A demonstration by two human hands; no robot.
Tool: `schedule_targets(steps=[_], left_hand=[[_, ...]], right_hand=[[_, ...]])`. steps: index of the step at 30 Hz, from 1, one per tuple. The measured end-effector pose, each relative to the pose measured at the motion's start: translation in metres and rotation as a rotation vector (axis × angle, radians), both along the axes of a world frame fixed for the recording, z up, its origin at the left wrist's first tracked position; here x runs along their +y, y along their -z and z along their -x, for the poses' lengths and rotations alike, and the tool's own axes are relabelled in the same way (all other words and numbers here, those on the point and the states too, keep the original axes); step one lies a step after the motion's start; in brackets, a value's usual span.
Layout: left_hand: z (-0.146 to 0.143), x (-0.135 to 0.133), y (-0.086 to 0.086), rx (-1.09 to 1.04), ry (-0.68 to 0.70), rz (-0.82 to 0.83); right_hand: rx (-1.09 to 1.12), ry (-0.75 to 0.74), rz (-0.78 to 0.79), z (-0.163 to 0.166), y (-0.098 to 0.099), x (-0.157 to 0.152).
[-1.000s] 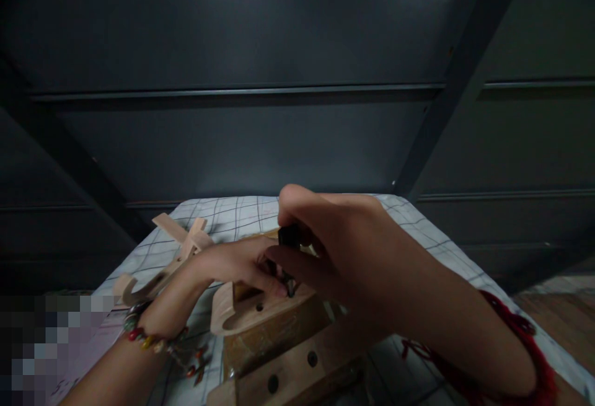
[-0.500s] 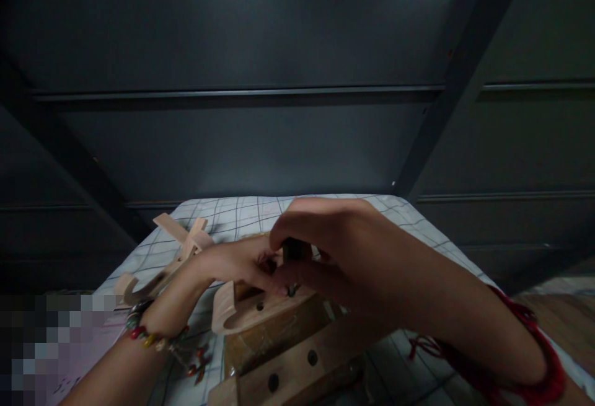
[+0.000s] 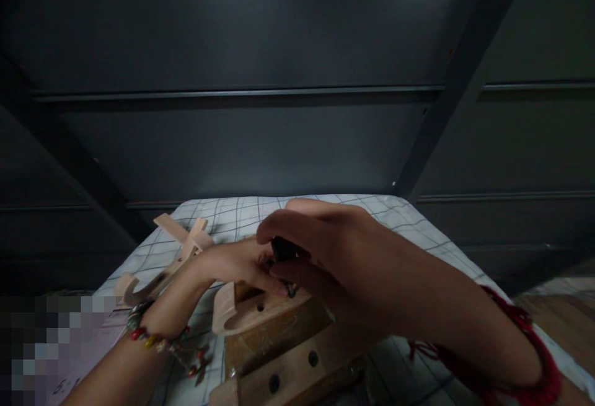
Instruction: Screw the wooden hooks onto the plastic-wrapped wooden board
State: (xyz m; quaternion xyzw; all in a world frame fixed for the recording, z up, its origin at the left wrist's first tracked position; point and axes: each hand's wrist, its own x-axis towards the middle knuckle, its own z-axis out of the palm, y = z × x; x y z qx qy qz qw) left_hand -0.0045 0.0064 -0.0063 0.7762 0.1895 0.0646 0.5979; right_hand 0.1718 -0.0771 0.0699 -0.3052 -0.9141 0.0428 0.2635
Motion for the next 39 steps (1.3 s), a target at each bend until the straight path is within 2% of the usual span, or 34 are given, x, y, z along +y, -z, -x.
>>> schedule_targets(steps=[9,17,25,36,39], left_hand=[[0.0001,0.0009,-0.0020,0.027,0.011,-0.050],[-0.0003,0.0009,-0.0013,0.027,0.023,-0.028],[-0.0017,0.0008,-0.0004,0.000,0.023,-0.017],[-0.0002,-0.0024,-0.0006,-0.010,-0.013,-0.007],[-0.0009,-0.0023,-0.0011,-0.014,-0.025,-0.019]], right_hand=[[0.037,0.150,-0.018,0.0011,0.0009,-0.0013],[0.096,0.109,-0.022,0.0040,0.0035,0.0042],[-0.026,-0.044,0.031,-0.0011,-0.0016,0.0021],[-0.015,0.015,-0.109,0.0035,0.0010,-0.0038],[-0.013,0.078,-0.139,0.0044,-0.0003,-0.0051]])
